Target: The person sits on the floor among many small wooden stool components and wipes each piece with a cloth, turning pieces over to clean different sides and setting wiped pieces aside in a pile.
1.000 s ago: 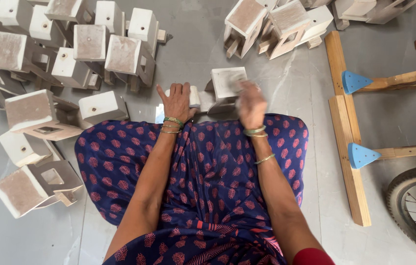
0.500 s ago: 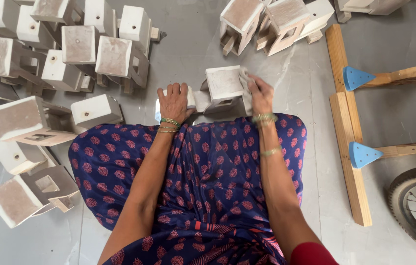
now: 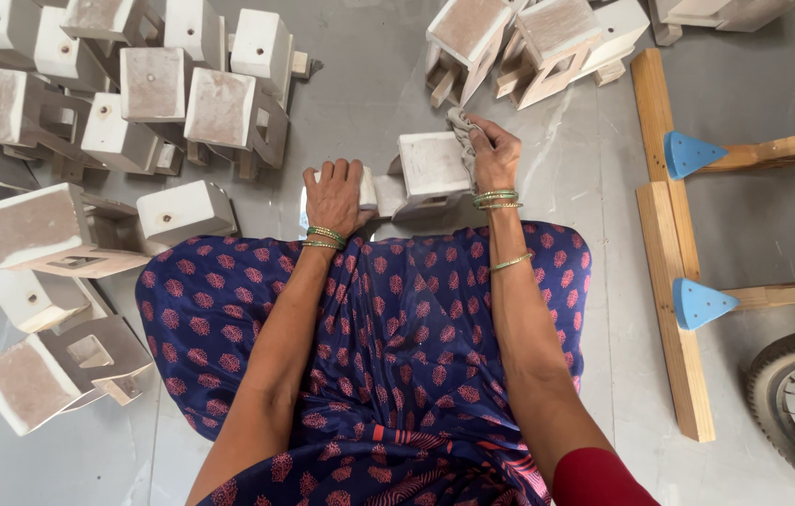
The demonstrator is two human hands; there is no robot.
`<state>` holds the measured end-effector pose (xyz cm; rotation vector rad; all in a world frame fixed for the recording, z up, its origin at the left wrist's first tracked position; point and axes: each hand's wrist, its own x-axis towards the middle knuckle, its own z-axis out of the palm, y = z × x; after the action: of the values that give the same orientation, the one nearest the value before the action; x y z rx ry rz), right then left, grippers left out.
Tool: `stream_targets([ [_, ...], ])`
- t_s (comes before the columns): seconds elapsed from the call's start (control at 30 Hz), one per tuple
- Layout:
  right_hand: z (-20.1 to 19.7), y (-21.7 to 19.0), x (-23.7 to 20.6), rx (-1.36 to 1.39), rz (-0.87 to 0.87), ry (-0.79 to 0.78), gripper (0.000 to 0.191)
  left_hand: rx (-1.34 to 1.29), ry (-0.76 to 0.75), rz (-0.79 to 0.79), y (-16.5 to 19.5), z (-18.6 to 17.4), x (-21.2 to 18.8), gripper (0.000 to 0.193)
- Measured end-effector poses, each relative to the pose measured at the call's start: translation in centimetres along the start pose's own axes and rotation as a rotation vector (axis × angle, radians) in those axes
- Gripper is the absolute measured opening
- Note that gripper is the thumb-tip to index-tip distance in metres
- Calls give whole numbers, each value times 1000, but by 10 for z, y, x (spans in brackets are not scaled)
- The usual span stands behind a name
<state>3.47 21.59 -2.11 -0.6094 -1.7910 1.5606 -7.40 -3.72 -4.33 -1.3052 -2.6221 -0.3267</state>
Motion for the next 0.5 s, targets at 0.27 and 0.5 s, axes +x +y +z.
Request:
stream_targets([
  [0.27, -45, 23, -50, -129, 84, 1, 27, -9, 42, -22, 1, 3, -1, 75],
  [0.5, -45, 36, -53, -129, 110, 50, 20, -13, 22, -54, 2, 4, 1, 75],
])
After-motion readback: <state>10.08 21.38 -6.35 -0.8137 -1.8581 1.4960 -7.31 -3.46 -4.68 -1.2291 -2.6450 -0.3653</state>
